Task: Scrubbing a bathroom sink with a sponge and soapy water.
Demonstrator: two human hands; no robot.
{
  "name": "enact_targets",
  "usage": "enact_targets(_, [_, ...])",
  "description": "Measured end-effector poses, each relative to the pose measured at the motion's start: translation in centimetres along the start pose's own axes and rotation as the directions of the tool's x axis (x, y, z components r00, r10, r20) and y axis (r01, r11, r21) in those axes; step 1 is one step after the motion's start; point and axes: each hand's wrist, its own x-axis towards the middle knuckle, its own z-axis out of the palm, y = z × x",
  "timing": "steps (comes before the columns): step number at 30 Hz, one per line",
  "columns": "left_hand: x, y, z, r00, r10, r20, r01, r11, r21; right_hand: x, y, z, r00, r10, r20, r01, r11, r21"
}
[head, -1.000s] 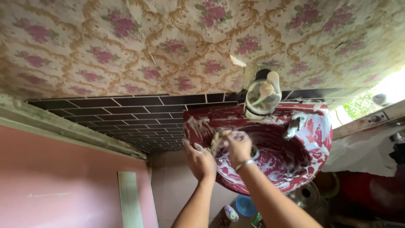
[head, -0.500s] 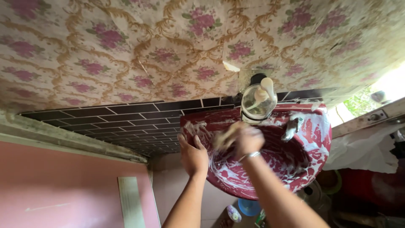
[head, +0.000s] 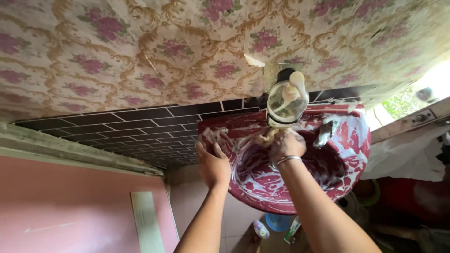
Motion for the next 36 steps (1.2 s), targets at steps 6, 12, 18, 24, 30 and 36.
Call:
enact_targets(6, [0.2,0.9,-0.7,0.999,0.047,-0.019,-0.047,0.999,0.025,-7.6,-4.5,3.7,0.992,0.035,-0.121,-0.011,0.981,0.191])
enact_targets(12, [0.0,-1.4,1.0,1.0,0.031,-0.003,-0.031,0.999,0.006,-4.7,-12.0,-0.4,0.934,-0.087,0.346,-0.208,0.657,0.725])
enact_targets(18, [0.4,0.3,0.0,1.0,0.026,-0.002,-0.026,1.0,0.003,-7.4,-7.5,2.9,0.988,0.15,-0.044,-0.149,0.988,0.03])
enact_targets(24, [0.2,1.3,-1.2,0.998,-0.032,0.056,0.033,0.999,-0.024,-14.2,-19.1,3.1,0.917,-0.387,0.098,0.4,0.89,-0.218])
enact_targets(30, [0.8,-2.1,1.6,0.998,0.031,0.051,-0.031,0.999,-0.008,-14.0,-22.5,4.4,0.459,-0.645,0.611,0.886,0.382,-0.262])
enact_targets(36, [0.8,3.4,-3.3,0.98,-0.001,0.2,0.0,1.0,0.005,-12.5,-19.5,8.7,0.291,-0.424,0.858,0.953,0.205,-0.222])
